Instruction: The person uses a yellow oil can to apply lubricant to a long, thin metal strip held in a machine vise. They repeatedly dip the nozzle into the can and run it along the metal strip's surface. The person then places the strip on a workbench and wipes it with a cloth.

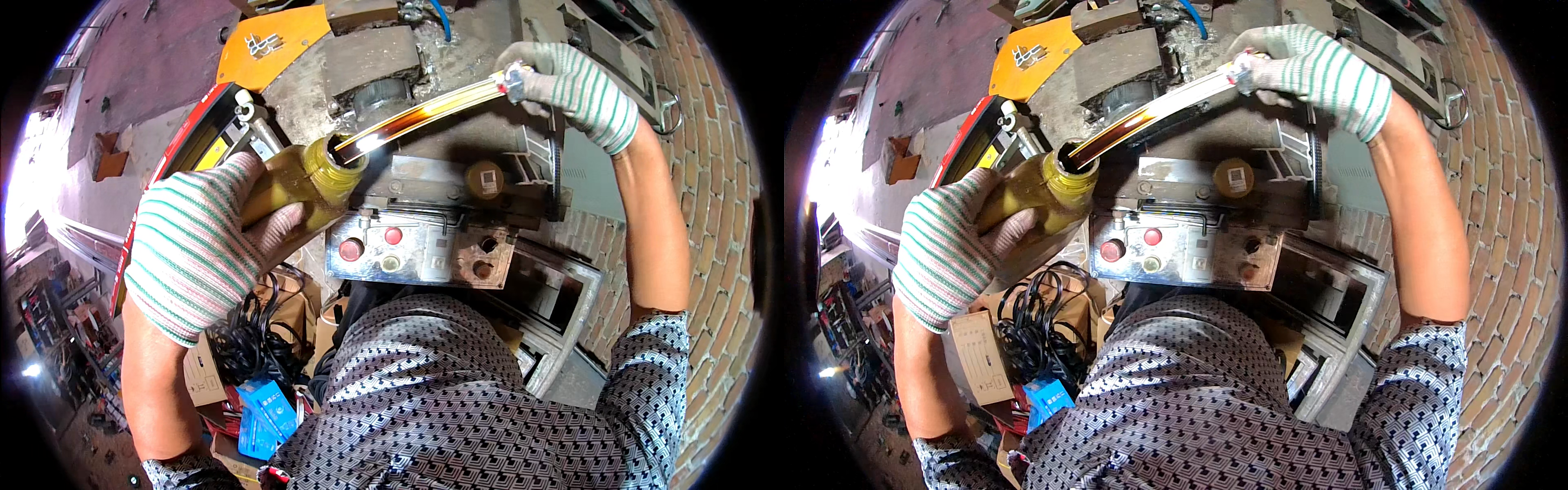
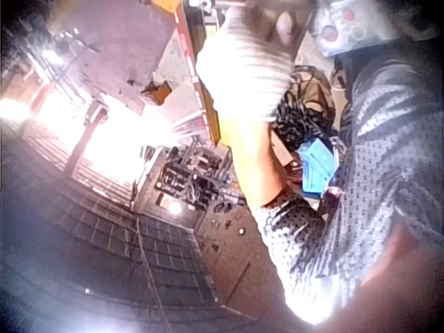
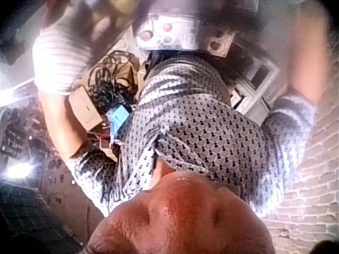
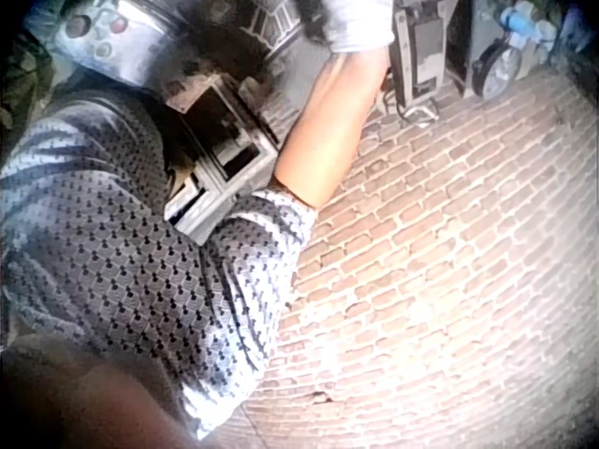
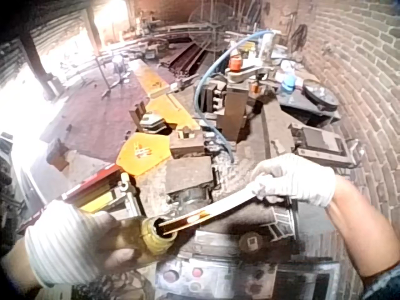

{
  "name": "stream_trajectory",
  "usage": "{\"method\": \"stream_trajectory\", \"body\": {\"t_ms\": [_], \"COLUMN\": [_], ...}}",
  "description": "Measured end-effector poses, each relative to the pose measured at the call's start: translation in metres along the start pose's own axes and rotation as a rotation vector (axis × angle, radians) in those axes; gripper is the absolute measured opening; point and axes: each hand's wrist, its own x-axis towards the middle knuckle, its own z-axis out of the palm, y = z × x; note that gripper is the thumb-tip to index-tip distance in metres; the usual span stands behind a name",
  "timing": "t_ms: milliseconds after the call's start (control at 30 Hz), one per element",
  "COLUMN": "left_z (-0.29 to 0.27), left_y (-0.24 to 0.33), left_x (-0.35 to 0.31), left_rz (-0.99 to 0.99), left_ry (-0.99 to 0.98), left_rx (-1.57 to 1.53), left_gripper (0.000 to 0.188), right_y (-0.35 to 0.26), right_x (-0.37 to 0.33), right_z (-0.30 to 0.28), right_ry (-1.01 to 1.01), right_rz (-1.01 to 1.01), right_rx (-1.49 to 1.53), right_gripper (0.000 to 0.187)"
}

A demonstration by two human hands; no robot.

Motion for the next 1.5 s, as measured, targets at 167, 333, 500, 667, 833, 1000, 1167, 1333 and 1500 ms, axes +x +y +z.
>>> {"method": "stream_trajectory", "body": {"t_ms": [167,333,500,667,833,1000,1167,1333,1500], "left_z": [0.001,0.001,0.002,0.001,0.000,0.000,0.000,0.002,-0.005], "left_y": [-0.003,-0.002,-0.003,-0.001,0.000,0.002,0.002,0.001,0.006], "left_x": [-0.001,0.000,-0.001,0.001,-0.001,0.000,0.000,0.003,-0.008], "left_rz": [-0.006,-0.020,-0.030,-0.027,-0.041,-0.056,-0.055,-0.042,-0.087], "left_ry": [-0.003,-0.011,-0.004,0.002,0.000,-0.005,-0.003,-0.002,-0.019], "left_rx": [0.021,0.016,-0.030,0.007,0.009,-0.009,-0.022,-0.023,-0.005], "left_gripper": [0.040,0.041,0.041,0.042,0.043,0.043,0.044,0.044,0.043], "right_y": [0.002,0.042,0.059,0.079,0.084,0.096,0.095,0.090,0.077], "right_x": [-0.016,-0.028,-0.038,-0.051,-0.056,-0.061,-0.058,-0.058,-0.048], "right_z": [-0.035,-0.068,-0.088,-0.105,-0.108,-0.111,-0.102,-0.104,-0.102], "right_ry": [-0.026,-0.004,0.021,0.088,0.115,0.136,0.181,0.169,0.152], "right_rz": [0.101,0.069,0.093,0.126,0.188,0.304,0.283,0.308,0.273], "right_rx": [0.019,0.041,0.120,0.132,0.133,0.051,0.047,-0.021,-0.047], "right_gripper": [0.031,0.032,0.032,0.031,0.029,0.026,0.024,0.026,0.026]}}
